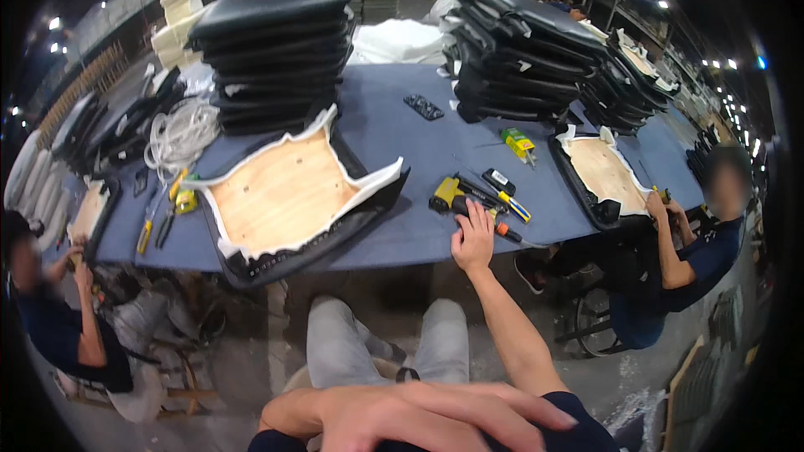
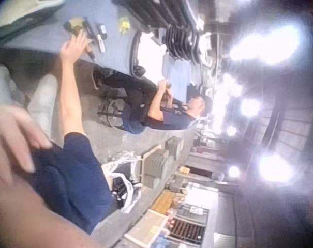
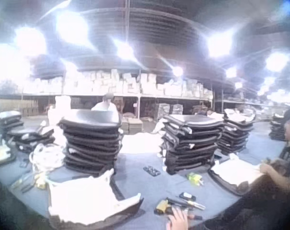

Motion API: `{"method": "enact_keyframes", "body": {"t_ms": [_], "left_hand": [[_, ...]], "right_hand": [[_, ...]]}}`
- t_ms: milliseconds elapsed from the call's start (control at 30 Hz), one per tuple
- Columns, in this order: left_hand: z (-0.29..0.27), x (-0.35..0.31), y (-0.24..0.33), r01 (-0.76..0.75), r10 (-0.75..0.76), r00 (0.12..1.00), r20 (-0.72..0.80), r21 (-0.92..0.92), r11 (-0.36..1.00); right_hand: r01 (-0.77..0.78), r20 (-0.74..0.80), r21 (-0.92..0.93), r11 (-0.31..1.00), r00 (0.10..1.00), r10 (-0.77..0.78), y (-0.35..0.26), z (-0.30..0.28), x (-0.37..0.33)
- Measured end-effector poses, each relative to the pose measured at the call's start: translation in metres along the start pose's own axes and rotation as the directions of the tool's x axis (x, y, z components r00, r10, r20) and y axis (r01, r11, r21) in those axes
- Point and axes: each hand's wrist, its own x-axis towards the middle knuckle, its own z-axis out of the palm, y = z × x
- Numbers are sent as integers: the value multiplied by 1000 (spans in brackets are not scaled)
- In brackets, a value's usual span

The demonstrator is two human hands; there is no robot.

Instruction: The person uses a yellow pneumatic staple gun to attach black fabric to the underside of a seat base. They repeatedly pull the fabric taut, staple the edges, and use a screwdriver to adjust the material. The person works on one seat base at a time in a workshop setting.

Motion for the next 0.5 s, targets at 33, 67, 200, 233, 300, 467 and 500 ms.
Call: {"method": "enact_keyframes", "body": {"t_ms": [33, 67, 200, 233, 300, 467, 500], "left_hand": [[10, 2, -10, -54, 55, 998, 11, -85, 995], [19, 3, -19, -110, 114, 993, 15, -162, 981], [36, 11, -38, -230, 249, 968, 24, -307, 924], [37, 12, -41, -247, 268, 963, 23, -319, 915], [37, 14, -46, -284, 305, 952, 12, -336, 898], [35, 11, -47, -274, 317, 947, 47, -394, 877], [34, 12, -47, -273, 321, 945, 60, -396, 877]], "right_hand": [[2, -5, -9, 1000, 1000, -2, -2, 1, 1], [5, -9, -18, 1000, 1000, -5, -3, 0, 1], [10, -22, -3, 1000, 1000, -10, -4, 1, 3], [11, -23, 0, 1000, 1000, -11, -3, 1, 3], [10, -28, 4, 1000, 1000, -10, -2, 2, 5], [4, -30, -3, 1000, 1000, -5, -2, 6, 10], [4, -31, 0, 1000, 1000, -4, -2, 7, 11]]}}
